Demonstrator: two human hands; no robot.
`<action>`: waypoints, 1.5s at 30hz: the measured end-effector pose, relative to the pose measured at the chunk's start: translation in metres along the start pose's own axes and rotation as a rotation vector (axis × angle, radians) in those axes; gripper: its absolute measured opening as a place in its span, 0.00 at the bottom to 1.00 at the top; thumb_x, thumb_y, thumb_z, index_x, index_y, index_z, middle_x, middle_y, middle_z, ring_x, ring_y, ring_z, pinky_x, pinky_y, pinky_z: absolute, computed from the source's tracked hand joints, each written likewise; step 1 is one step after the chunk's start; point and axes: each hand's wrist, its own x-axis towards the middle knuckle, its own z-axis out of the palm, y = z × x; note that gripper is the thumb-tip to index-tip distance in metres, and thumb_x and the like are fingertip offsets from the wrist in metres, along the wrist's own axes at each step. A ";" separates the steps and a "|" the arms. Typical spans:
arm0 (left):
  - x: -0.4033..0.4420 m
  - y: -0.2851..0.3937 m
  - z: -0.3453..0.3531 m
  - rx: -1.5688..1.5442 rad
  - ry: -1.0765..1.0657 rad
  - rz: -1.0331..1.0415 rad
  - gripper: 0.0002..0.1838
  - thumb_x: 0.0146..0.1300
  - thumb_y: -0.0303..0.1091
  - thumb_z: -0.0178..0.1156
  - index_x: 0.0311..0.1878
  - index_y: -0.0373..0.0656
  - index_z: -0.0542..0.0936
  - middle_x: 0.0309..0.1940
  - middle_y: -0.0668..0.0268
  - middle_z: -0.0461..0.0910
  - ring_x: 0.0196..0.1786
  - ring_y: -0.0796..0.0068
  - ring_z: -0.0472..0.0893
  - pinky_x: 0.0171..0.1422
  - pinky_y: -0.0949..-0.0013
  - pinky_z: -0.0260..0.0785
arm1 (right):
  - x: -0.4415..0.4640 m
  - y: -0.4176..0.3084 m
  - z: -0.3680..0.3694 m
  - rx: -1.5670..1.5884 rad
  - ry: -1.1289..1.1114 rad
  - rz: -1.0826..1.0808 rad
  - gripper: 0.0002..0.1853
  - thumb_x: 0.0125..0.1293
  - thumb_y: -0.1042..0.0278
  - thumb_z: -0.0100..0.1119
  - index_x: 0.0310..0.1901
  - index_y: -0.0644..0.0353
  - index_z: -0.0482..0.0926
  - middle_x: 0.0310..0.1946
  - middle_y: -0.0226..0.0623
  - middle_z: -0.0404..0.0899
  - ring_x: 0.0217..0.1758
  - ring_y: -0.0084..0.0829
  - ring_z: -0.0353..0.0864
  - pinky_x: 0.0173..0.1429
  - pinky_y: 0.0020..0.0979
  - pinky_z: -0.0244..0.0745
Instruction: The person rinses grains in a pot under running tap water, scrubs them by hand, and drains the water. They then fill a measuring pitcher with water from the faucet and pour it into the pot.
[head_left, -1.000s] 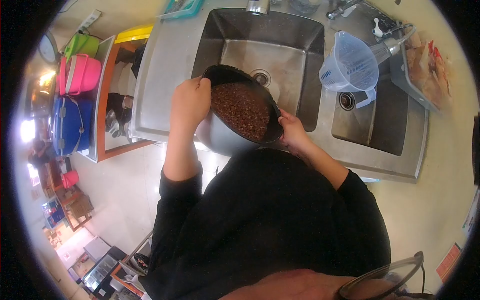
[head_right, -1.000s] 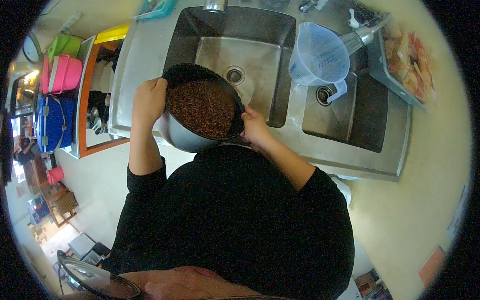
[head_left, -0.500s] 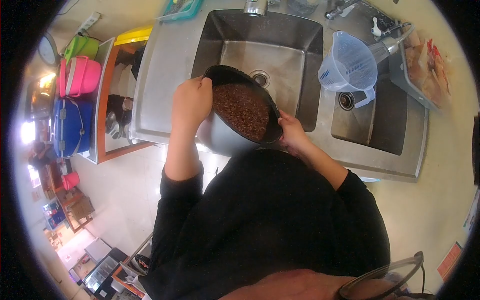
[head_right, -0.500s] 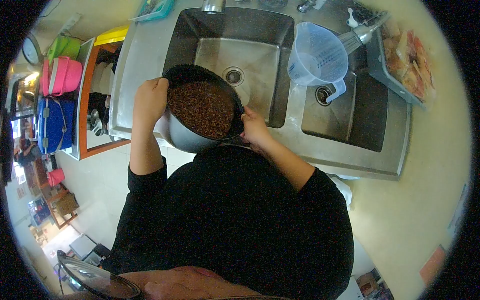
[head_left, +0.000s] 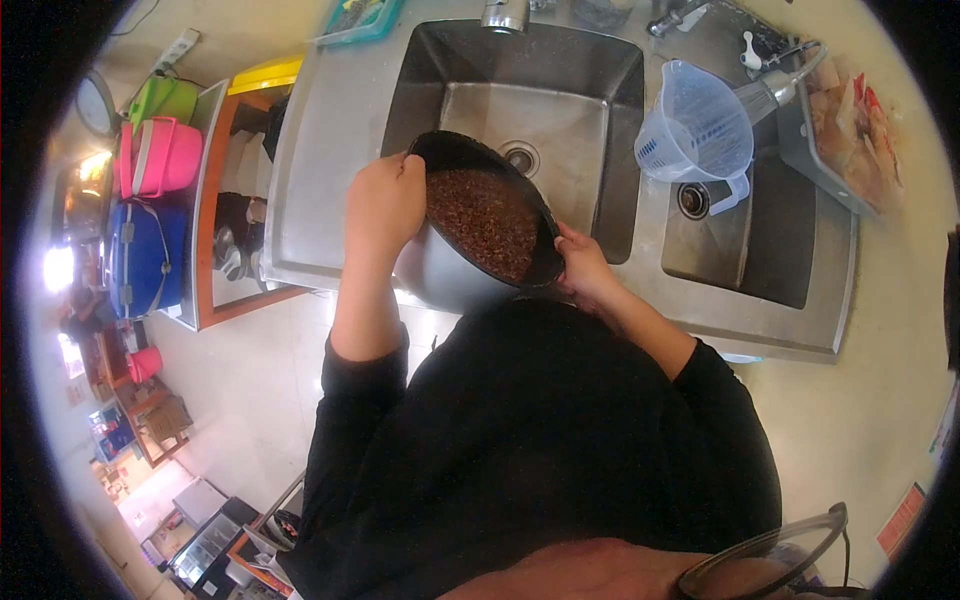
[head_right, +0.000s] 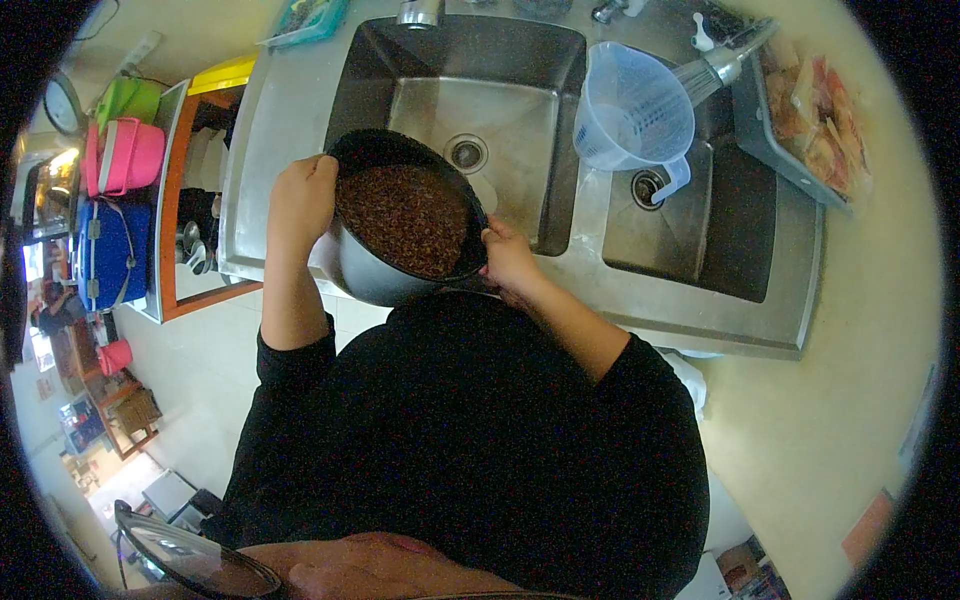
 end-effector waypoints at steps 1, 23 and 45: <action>0.000 0.001 0.000 0.000 0.007 0.001 0.22 0.62 0.42 0.44 0.41 0.33 0.80 0.43 0.45 0.78 0.50 0.43 0.75 0.57 0.55 0.66 | 0.001 0.000 0.000 -0.002 0.005 0.002 0.23 0.71 0.69 0.38 0.68 0.53 0.60 0.19 0.24 0.70 0.09 0.17 0.57 0.12 0.20 0.50; -0.056 -0.148 0.023 -0.937 -0.087 -0.312 0.24 0.48 0.22 0.48 0.52 0.33 0.75 0.33 0.66 0.77 0.32 0.76 0.74 0.37 0.75 0.67 | -0.006 -0.013 0.034 -0.380 -0.253 -0.385 0.33 0.72 0.65 0.46 0.73 0.56 0.44 0.31 0.31 0.75 0.25 0.19 0.74 0.26 0.23 0.68; -0.040 -0.294 0.006 -1.254 0.479 -0.402 0.27 0.46 0.22 0.51 0.56 0.32 0.70 0.41 0.59 0.75 0.42 0.64 0.77 0.44 0.64 0.73 | -0.032 -0.105 -0.077 -0.628 0.759 -1.613 0.16 0.58 0.72 0.63 0.49 0.59 0.77 0.60 0.43 0.69 0.54 0.36 0.75 0.52 0.35 0.72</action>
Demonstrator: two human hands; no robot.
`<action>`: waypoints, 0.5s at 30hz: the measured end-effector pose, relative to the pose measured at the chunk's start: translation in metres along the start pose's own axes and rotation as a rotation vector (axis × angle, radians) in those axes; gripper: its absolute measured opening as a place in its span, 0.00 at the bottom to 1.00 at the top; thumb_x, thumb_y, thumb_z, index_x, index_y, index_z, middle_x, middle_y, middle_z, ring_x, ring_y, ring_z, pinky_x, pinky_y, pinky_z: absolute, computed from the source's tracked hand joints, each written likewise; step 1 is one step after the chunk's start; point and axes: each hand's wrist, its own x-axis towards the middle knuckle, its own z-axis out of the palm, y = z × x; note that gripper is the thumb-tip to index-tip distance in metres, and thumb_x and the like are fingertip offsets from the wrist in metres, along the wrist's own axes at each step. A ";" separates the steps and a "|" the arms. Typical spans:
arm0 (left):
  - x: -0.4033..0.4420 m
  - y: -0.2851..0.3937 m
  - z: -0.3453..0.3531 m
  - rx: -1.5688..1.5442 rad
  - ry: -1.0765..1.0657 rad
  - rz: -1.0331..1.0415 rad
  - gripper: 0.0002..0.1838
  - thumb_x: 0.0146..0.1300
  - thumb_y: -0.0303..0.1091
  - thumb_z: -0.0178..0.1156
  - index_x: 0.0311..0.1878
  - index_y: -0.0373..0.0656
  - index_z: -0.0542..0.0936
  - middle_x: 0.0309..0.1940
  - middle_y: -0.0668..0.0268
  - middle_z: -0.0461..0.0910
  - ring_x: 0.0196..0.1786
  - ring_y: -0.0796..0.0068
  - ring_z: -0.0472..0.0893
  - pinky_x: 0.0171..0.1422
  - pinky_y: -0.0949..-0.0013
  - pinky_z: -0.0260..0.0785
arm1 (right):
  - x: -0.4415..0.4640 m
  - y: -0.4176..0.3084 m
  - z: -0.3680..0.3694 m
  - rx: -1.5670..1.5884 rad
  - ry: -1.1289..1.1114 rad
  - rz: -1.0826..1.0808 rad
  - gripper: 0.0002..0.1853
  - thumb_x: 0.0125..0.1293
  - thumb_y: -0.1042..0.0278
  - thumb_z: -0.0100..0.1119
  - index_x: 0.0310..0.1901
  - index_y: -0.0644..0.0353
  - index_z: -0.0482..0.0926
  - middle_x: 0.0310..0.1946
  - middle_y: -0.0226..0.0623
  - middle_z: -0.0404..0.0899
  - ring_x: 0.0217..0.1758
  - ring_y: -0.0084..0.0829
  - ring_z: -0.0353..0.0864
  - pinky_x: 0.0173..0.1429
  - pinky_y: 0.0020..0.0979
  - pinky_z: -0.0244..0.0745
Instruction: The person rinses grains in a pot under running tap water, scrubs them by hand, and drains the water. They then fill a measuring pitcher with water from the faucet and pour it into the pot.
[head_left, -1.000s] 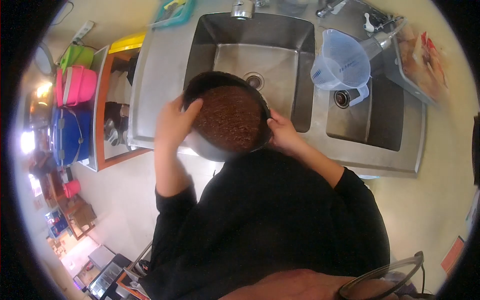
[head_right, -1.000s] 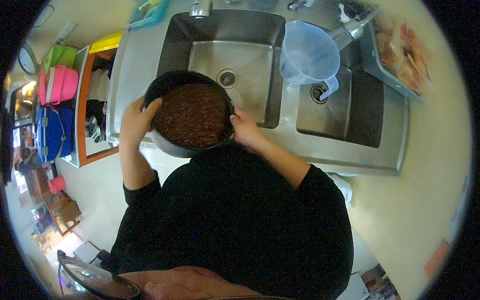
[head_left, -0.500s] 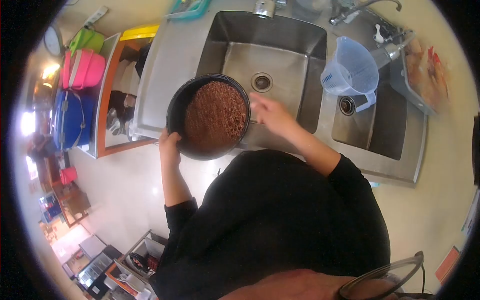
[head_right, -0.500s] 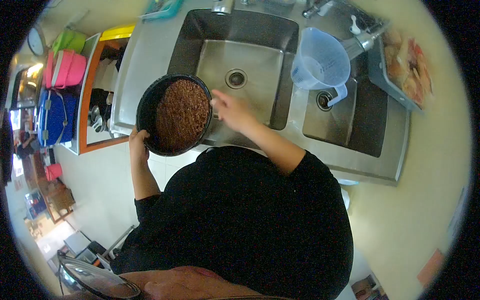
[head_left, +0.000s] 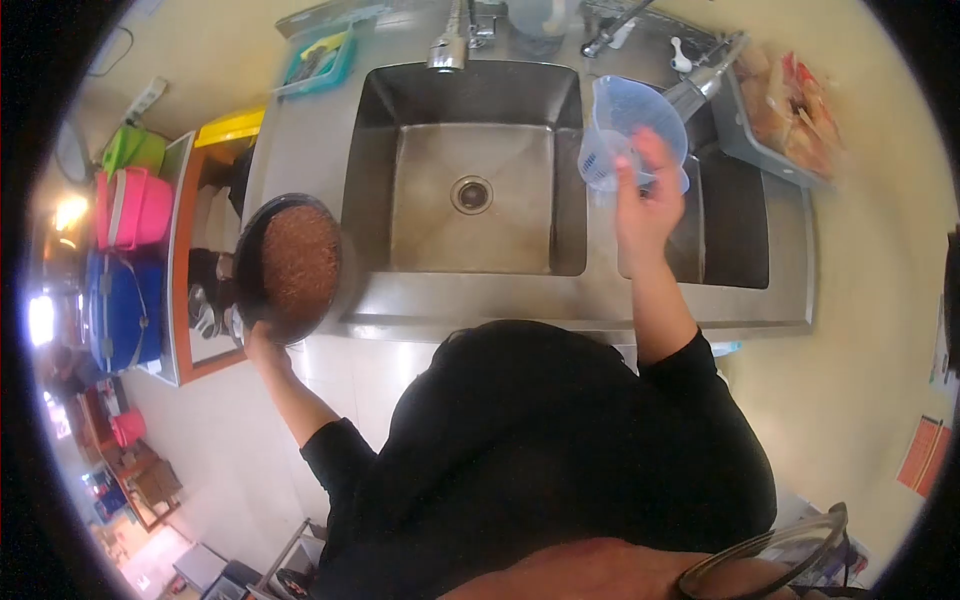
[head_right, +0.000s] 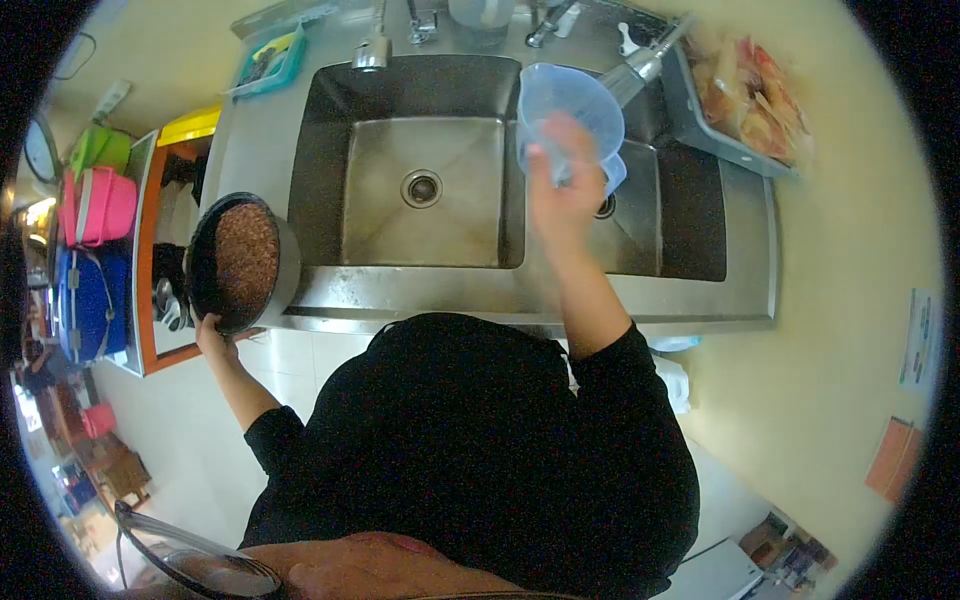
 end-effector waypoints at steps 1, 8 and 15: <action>0.009 -0.007 -0.003 0.012 0.007 0.075 0.26 0.48 0.23 0.52 0.55 0.36 0.70 0.41 0.58 0.75 0.43 0.62 0.77 0.44 0.61 0.74 | 0.012 -0.001 -0.014 -0.273 0.186 -0.059 0.16 0.58 0.64 0.66 0.45 0.60 0.77 0.54 0.44 0.74 0.48 0.37 0.78 0.50 0.38 0.72; -0.003 0.008 0.034 -0.005 0.182 0.023 0.22 0.50 0.28 0.52 0.52 0.42 0.69 0.51 0.54 0.72 0.52 0.49 0.73 0.46 0.19 0.54 | -0.014 0.073 -0.036 -0.154 0.034 0.685 0.27 0.57 0.42 0.63 0.37 0.65 0.77 0.29 0.43 0.78 0.33 0.34 0.77 0.41 0.35 0.71; -0.003 0.013 0.035 0.001 0.191 -0.016 0.20 0.50 0.26 0.51 0.49 0.41 0.69 0.47 0.57 0.73 0.46 0.57 0.73 0.42 0.38 0.61 | -0.004 0.111 -0.039 -0.042 0.190 0.839 0.29 0.56 0.40 0.64 0.26 0.67 0.79 0.18 0.35 0.75 0.24 0.27 0.73 0.33 0.31 0.68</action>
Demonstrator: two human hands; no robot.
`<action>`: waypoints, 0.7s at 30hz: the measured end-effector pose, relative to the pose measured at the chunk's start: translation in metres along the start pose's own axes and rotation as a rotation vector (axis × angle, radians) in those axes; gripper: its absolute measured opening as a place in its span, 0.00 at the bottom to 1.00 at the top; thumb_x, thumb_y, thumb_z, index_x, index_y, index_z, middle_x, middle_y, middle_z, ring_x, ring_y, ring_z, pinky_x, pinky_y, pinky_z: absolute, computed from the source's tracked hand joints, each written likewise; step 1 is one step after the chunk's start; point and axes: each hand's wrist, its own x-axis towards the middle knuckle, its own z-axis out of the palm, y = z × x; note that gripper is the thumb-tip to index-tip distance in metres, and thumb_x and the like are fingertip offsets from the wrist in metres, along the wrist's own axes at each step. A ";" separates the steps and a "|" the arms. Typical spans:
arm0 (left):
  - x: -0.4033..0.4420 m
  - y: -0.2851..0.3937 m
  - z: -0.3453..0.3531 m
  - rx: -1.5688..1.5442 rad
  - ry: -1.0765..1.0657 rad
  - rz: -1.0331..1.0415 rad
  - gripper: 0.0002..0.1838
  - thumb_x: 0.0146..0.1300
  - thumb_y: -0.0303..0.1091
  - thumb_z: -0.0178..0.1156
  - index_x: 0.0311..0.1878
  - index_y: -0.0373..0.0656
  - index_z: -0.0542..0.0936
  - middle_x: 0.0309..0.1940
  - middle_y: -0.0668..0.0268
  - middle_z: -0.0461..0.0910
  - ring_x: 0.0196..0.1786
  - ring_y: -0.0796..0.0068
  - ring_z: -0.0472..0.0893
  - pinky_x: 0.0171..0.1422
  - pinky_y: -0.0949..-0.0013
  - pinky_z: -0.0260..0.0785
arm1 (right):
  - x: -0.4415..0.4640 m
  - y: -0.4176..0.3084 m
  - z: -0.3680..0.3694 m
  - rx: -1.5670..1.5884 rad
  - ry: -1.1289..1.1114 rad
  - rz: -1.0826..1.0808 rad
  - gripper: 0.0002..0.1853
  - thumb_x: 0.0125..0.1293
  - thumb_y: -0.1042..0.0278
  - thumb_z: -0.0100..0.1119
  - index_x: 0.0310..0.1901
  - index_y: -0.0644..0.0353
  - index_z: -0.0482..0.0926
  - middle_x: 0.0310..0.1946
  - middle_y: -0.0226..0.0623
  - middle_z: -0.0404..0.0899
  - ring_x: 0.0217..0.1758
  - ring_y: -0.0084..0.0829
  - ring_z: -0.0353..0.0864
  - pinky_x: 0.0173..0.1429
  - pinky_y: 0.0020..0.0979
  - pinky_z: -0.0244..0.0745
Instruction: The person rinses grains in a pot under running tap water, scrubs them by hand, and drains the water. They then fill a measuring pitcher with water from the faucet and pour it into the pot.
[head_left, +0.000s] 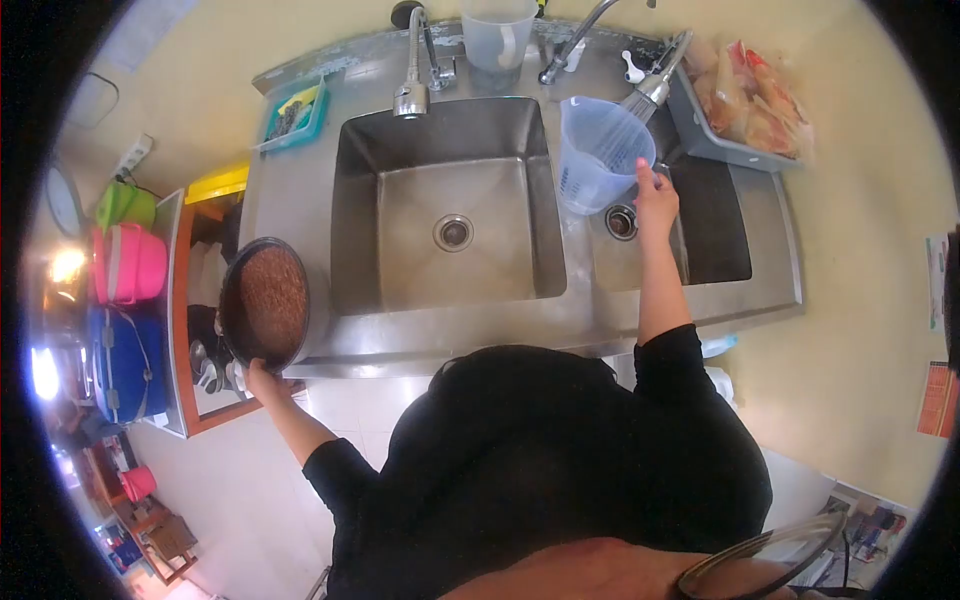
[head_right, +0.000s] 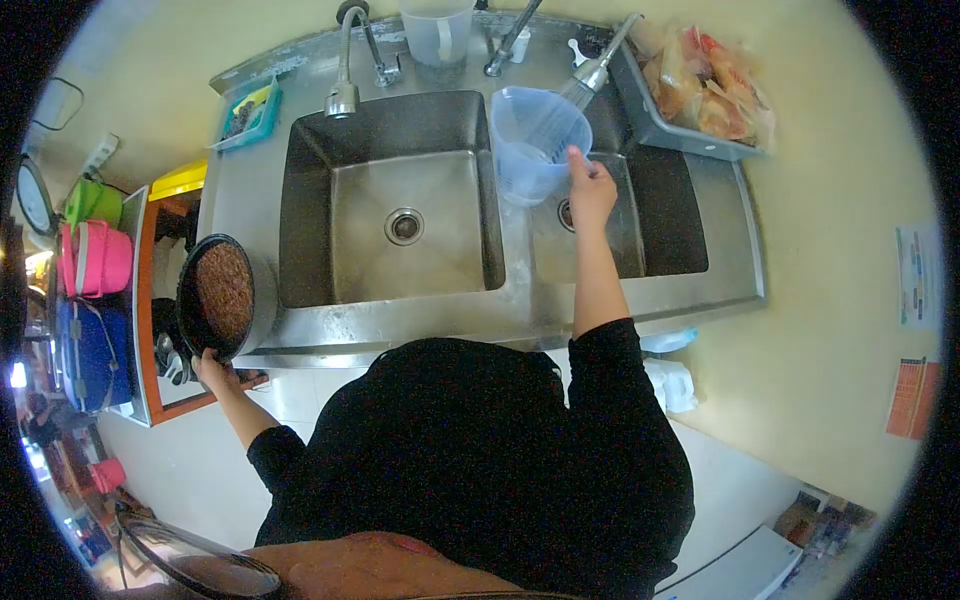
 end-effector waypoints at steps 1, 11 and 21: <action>0.000 0.000 0.000 -0.022 -0.004 0.005 0.19 0.49 0.23 0.51 0.48 0.40 0.69 0.43 0.59 0.73 0.42 0.61 0.74 0.38 0.49 0.64 | 0.001 -0.004 0.000 0.000 0.039 0.026 0.29 0.56 0.40 0.64 0.26 0.67 0.79 0.18 0.35 0.75 0.25 0.27 0.73 0.34 0.31 0.67; 0.010 -0.007 -0.011 0.122 -0.044 -0.072 0.25 0.54 0.37 0.52 0.59 0.56 0.66 0.57 0.60 0.67 0.51 0.60 0.71 0.45 0.15 0.48 | 0.034 0.018 0.004 0.018 0.081 0.060 0.29 0.56 0.41 0.64 0.28 0.69 0.81 0.23 0.41 0.80 0.29 0.30 0.76 0.40 0.33 0.70; 0.010 -0.008 -0.010 0.116 -0.024 -0.074 0.26 0.53 0.37 0.51 0.58 0.58 0.67 0.56 0.62 0.68 0.49 0.60 0.71 0.45 0.15 0.48 | 0.018 0.015 0.021 -0.049 -0.018 0.011 0.32 0.57 0.39 0.61 0.29 0.70 0.80 0.25 0.48 0.80 0.30 0.39 0.78 0.41 0.37 0.71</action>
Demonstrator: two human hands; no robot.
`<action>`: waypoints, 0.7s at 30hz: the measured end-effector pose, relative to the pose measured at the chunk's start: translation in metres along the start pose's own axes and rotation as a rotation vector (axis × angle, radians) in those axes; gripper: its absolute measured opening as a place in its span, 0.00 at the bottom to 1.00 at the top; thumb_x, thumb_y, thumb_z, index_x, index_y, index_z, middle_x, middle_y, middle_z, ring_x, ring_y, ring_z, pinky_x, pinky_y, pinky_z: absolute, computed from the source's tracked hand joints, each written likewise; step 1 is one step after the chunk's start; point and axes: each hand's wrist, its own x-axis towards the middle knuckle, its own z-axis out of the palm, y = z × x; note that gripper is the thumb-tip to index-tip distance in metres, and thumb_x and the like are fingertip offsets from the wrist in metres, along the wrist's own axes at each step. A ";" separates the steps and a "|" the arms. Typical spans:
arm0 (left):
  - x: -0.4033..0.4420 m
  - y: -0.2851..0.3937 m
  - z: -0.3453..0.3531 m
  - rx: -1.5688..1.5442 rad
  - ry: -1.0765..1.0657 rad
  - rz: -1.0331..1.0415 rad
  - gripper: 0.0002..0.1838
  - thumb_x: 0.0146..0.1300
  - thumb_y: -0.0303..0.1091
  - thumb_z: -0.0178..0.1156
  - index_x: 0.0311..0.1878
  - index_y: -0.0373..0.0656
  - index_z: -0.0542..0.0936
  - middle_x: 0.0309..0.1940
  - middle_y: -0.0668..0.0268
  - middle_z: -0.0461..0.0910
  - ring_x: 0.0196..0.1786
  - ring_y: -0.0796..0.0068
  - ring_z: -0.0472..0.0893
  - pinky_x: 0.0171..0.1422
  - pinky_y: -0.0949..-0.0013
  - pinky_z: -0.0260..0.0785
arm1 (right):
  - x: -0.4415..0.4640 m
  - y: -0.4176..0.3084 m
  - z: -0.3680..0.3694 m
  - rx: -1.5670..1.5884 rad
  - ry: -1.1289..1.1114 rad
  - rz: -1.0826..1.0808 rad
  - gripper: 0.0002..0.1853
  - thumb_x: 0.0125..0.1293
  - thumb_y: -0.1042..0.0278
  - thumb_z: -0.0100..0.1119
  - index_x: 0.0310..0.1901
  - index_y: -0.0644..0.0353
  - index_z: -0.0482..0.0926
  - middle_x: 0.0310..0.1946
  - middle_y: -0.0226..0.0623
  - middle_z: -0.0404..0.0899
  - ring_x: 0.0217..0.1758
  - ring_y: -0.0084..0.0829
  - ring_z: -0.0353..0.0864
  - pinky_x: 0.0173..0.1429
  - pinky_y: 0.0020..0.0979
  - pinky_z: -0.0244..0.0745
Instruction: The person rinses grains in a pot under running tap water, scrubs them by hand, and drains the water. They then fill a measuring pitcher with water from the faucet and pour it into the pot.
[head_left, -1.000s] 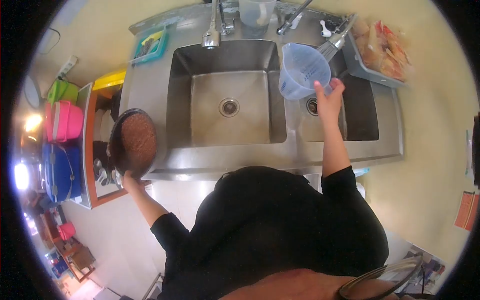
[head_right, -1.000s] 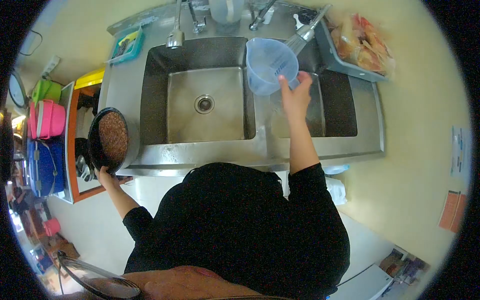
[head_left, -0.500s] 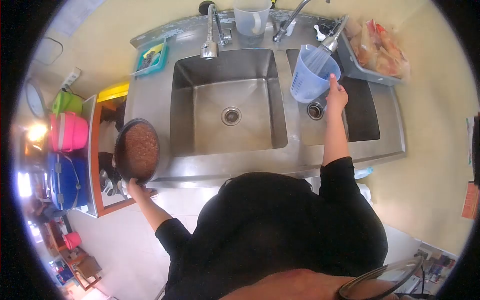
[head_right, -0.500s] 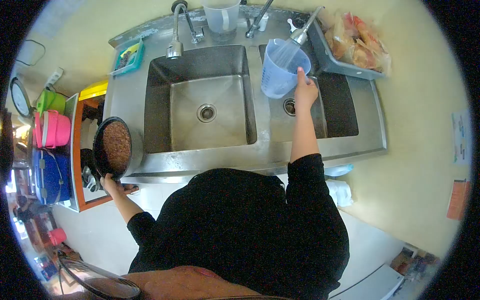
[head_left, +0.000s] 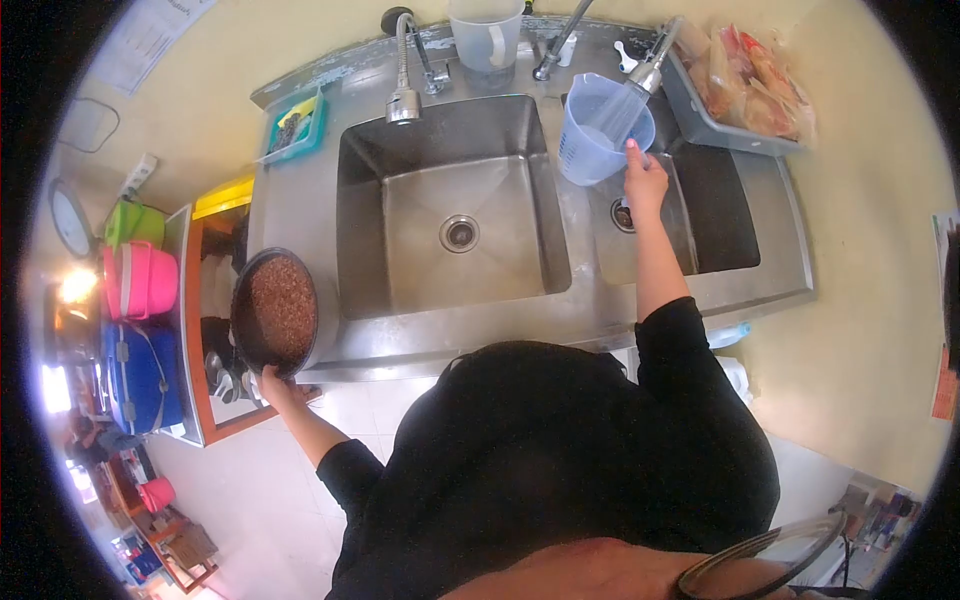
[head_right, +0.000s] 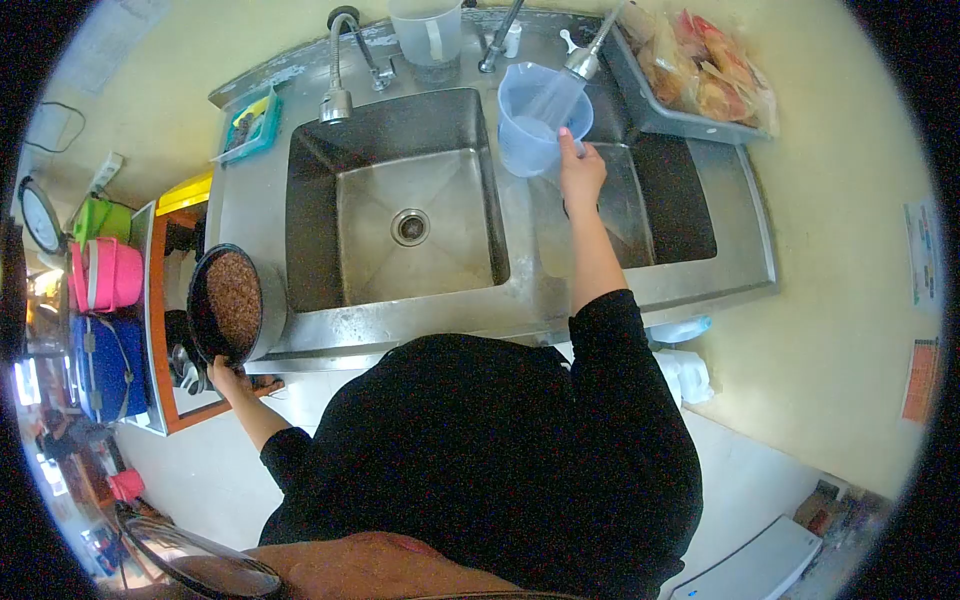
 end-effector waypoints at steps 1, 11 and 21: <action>0.004 -0.003 -0.002 -0.004 0.001 0.004 0.25 0.52 0.36 0.51 0.58 0.58 0.67 0.54 0.62 0.69 0.49 0.61 0.71 0.45 0.17 0.50 | 0.003 0.000 0.003 -0.027 -0.014 -0.013 0.32 0.57 0.39 0.61 0.30 0.70 0.80 0.26 0.50 0.80 0.32 0.41 0.79 0.42 0.38 0.71; -0.030 0.016 0.014 -0.122 0.036 0.077 0.16 0.46 0.22 0.51 0.42 0.41 0.70 0.33 0.66 0.73 0.29 0.73 0.73 0.26 0.74 0.63 | 0.005 -0.004 0.016 -0.087 0.061 -0.115 0.33 0.57 0.38 0.60 0.37 0.72 0.80 0.32 0.56 0.81 0.38 0.48 0.81 0.46 0.39 0.72; -0.013 0.004 0.010 -0.188 -0.005 0.148 0.13 0.47 0.23 0.51 0.39 0.40 0.69 0.32 0.65 0.72 0.30 0.73 0.73 0.27 0.73 0.65 | 0.009 0.002 0.016 -0.050 0.032 -0.157 0.27 0.60 0.42 0.61 0.19 0.62 0.73 0.13 0.29 0.70 0.17 0.23 0.68 0.24 0.28 0.63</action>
